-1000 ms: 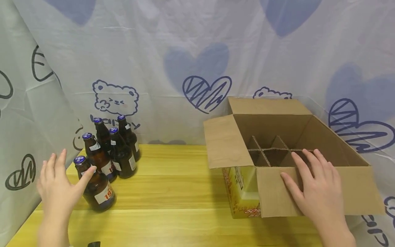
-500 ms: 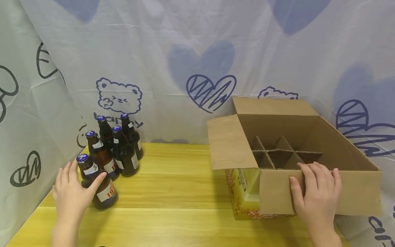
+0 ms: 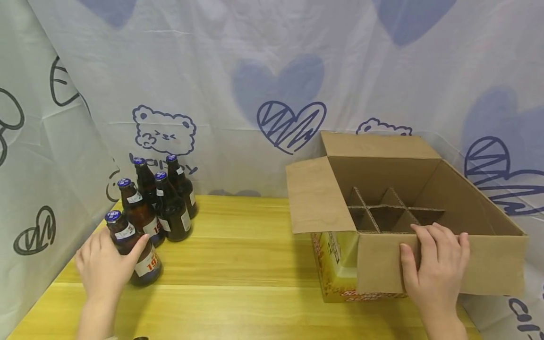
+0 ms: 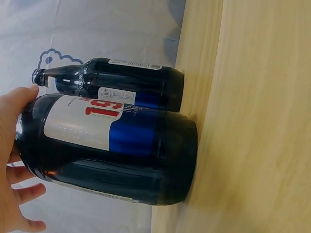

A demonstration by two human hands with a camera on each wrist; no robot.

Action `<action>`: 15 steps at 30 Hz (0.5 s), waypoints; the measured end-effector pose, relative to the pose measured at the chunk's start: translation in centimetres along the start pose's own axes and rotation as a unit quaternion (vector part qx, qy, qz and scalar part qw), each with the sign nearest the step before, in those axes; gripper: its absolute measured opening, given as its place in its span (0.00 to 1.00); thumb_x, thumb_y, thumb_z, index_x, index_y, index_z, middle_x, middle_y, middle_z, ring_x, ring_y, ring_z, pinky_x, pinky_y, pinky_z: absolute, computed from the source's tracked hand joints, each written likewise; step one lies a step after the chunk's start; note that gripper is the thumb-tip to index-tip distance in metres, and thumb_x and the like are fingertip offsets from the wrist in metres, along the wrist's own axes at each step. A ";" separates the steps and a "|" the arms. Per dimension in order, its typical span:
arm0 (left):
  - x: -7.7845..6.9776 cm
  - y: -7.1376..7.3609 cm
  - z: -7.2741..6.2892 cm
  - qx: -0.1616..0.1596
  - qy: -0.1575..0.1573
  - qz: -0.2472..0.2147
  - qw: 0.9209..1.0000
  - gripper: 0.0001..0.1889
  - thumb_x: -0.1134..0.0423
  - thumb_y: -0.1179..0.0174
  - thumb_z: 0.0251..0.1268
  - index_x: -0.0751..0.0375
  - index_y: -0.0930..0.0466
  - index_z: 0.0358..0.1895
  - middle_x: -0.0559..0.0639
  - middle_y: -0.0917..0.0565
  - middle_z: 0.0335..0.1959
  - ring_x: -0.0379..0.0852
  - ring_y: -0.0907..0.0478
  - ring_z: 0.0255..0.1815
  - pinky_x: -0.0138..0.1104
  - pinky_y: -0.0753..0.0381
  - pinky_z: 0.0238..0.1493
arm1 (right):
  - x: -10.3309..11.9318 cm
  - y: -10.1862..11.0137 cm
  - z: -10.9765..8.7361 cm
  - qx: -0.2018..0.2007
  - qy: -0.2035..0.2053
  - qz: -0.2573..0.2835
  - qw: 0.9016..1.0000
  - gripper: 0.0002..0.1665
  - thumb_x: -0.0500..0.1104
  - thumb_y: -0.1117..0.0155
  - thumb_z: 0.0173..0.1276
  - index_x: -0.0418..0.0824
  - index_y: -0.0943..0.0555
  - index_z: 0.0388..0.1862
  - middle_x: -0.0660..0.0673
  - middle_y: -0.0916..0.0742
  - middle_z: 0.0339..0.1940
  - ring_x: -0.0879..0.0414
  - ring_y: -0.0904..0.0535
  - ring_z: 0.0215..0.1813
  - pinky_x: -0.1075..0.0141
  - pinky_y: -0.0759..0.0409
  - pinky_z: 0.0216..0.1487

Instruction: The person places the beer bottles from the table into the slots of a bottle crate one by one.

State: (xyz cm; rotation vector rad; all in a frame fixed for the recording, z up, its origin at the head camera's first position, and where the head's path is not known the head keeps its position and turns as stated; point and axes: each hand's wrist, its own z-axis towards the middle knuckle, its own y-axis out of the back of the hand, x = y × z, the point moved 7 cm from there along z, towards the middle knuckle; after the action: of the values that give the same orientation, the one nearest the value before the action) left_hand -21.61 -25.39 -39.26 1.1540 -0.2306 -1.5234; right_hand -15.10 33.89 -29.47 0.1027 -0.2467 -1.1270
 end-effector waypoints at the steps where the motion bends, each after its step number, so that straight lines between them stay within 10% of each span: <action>1: -0.1 0.0 0.0 -0.005 -0.002 0.001 1.000 0.44 0.40 0.31 0.49 0.72 0.31 0.61 0.71 0.26 0.58 0.68 0.35 0.63 0.63 0.47 0.63 | 0.0 0.0 0.0 -0.002 -0.001 0.000 1.000 0.39 0.65 0.51 0.72 0.27 0.20 0.41 0.26 0.19 0.40 0.30 0.28 0.52 0.41 0.49 0.72; 15: 0.3 -0.2 0.5 -0.063 -0.015 0.001 0.998 0.37 0.40 0.33 0.49 0.76 0.26 0.46 0.71 0.21 0.44 0.68 0.31 0.47 0.58 0.42 0.51 | -0.5 -0.1 -0.4 -0.025 0.001 0.004 1.000 0.38 0.65 0.50 0.71 0.28 0.19 0.41 0.27 0.19 0.40 0.32 0.26 0.52 0.41 0.47 0.71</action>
State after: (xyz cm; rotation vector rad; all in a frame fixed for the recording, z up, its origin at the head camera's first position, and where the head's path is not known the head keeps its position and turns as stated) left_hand -22.08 -25.78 -39.35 1.0314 -0.1524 -1.5323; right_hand -15.24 34.28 -29.95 0.0585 -0.2180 -1.1245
